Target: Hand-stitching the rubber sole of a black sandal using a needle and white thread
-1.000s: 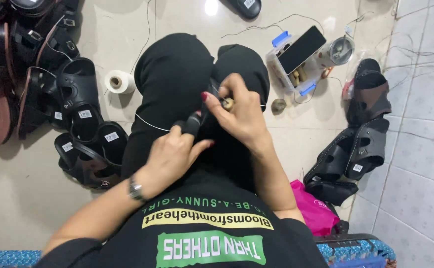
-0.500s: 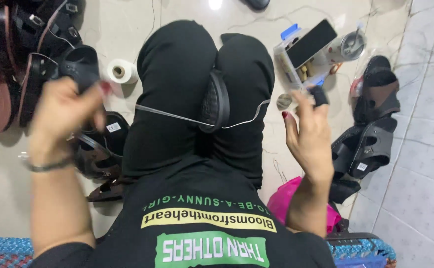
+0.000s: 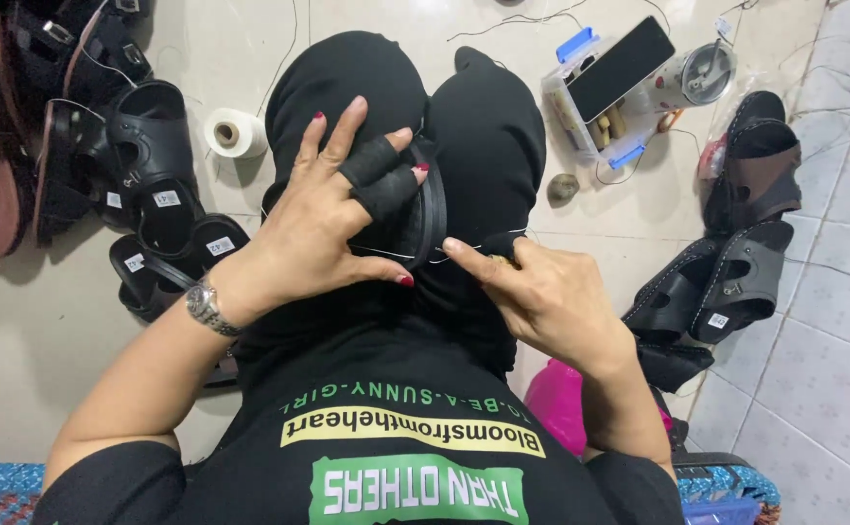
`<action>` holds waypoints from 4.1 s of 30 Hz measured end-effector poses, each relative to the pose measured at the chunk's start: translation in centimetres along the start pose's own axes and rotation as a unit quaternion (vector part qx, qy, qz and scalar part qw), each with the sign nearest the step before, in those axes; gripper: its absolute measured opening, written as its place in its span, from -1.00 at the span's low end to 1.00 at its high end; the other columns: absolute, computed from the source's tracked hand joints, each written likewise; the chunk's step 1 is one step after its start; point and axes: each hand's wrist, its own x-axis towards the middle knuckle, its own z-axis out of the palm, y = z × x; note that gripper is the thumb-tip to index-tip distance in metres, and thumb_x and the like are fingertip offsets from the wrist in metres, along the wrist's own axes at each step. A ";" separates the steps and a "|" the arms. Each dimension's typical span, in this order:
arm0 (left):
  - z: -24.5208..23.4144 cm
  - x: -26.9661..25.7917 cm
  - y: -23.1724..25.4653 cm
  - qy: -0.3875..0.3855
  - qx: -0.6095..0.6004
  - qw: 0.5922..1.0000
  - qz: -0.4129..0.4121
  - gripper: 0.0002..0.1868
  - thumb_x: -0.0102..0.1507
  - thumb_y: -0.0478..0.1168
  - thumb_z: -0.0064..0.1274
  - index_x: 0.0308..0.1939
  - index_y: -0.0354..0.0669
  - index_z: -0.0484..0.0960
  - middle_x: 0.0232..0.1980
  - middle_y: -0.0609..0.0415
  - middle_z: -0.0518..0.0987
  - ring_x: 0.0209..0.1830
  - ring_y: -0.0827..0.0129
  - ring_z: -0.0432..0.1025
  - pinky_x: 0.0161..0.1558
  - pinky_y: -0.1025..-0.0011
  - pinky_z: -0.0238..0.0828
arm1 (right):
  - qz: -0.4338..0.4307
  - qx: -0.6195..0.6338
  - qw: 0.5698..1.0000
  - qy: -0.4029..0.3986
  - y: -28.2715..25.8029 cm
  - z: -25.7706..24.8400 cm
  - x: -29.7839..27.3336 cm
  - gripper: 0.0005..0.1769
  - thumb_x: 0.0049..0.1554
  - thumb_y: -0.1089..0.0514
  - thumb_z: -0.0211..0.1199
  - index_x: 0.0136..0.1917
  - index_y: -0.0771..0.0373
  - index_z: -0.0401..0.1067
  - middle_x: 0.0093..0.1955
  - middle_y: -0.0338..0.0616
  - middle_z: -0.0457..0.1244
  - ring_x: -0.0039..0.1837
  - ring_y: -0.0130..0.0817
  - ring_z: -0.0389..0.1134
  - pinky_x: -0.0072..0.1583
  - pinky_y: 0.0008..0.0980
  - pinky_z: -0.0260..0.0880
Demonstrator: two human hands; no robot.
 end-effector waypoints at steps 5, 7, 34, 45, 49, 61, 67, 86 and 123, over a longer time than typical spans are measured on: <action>0.8 0.0 -0.3 0.036 0.007 0.998 0.041 0.00 -0.08 0.20 0.50 0.37 -0.08 0.55 0.50 -0.01 0.41 0.62 0.05 -0.35 0.49 -0.08 -0.69 | 0.058 -0.054 0.996 -0.050 -2.4 -2.1 0.4 -0.40 0.09 0.18 0.27 0.41 -0.10 0.43 -0.43 -0.19 0.08 -0.57 -0.32 0.05 -0.51 -0.28 0.10; 0.9 0.2 -0.7 0.042 0.005 0.998 0.056 -0.07 -0.06 0.22 0.46 0.32 -0.09 0.60 0.47 0.01 0.45 0.63 0.04 -0.33 0.49 -0.10 -0.71 | 0.041 -0.044 0.997 -0.048 -2.5 -2.1 0.8 -0.38 0.05 0.21 0.29 0.40 -0.03 0.44 -0.44 -0.20 0.08 -0.56 -0.33 0.05 -0.51 -0.28 0.11; 7.2 -3.8 3.6 0.276 -0.084 0.955 -0.063 0.00 0.04 0.01 0.59 0.41 -0.14 0.33 0.52 -0.30 0.15 0.48 -0.23 0.25 0.43 0.04 0.34 | 0.054 -0.210 0.976 -0.011 -7.2 -1.0 -0.9 -0.44 0.12 0.20 0.13 0.39 -0.05 0.35 -0.24 -0.23 0.15 -0.35 -0.25 0.26 -0.32 -0.28 0.30; -3.0 -6.2 0.3 0.067 -0.146 0.938 -0.309 -0.11 -0.02 -0.16 0.43 0.38 -0.25 0.44 0.06 -0.01 0.62 -0.60 0.42 0.36 -0.52 0.43 0.32 | 0.031 -0.052 0.998 0.016 -4.1 1.4 -1.4 -0.51 0.16 0.25 0.27 0.37 0.02 0.46 -0.34 -0.22 0.02 -0.43 -0.31 0.04 -0.35 -0.27 0.06; -0.6 -4.6 0.0 0.050 -0.062 0.990 -0.115 0.22 -0.16 0.17 0.53 0.49 -0.12 0.29 0.59 -0.29 0.06 0.57 -0.20 -0.03 0.49 -0.02 -0.07 | 0.025 -0.070 0.997 0.007 -4.0 1.4 -0.4 -0.46 0.14 0.24 0.31 0.39 0.00 0.44 -0.33 -0.22 0.02 -0.44 -0.33 0.06 -0.35 -0.31 0.08; 2.2 -2.4 -1.6 0.075 -0.068 0.993 0.053 -0.07 -0.07 0.22 0.37 0.33 -0.07 0.57 0.41 0.04 0.49 0.61 0.10 -0.14 0.53 -0.06 -0.46 | 0.011 -0.057 0.998 -0.008 -3.7 2.4 0.0 -0.39 0.04 0.32 0.35 0.36 0.00 0.47 -0.38 -0.22 0.01 -0.47 -0.34 0.04 -0.38 -0.30 0.07; 2.1 -2.3 -2.3 0.077 -0.093 0.991 0.060 -0.09 -0.08 0.24 0.33 0.28 -0.10 0.60 0.37 0.04 0.53 0.60 0.16 -0.13 0.53 -0.07 -0.44 | 0.018 -0.079 0.997 -0.016 -5.1 1.6 1.6 -0.43 0.00 0.33 0.36 0.31 0.12 0.52 -0.37 -0.18 0.07 -0.48 -0.31 0.06 -0.41 -0.29 0.09; 3.4 -7.4 3.7 0.113 -0.590 0.762 -0.242 -0.70 0.26 -0.27 0.19 0.08 -0.22 0.65 -0.60 0.04 0.60 -0.66 0.51 0.43 -0.57 0.62 0.34 | 0.019 -0.085 0.993 0.076 -4.6 4.6 -0.2 -0.78 0.17 0.14 0.32 0.11 0.12 0.49 -0.30 -0.31 0.27 -0.24 -0.30 0.42 -0.20 -0.37 0.41; 4.7 -3.6 0.9 0.121 0.119 0.984 0.046 -0.36 0.12 -0.20 0.18 0.33 0.06 0.55 0.52 -0.14 0.26 -0.21 0.25 0.32 -0.12 0.34 0.21 | -0.013 0.034 0.991 -0.128 -1.3 1.1 0.0 -0.54 -0.14 0.20 0.30 0.09 0.16 0.54 -0.49 -0.14 0.23 -0.43 -0.06 0.34 -0.33 -0.12 0.35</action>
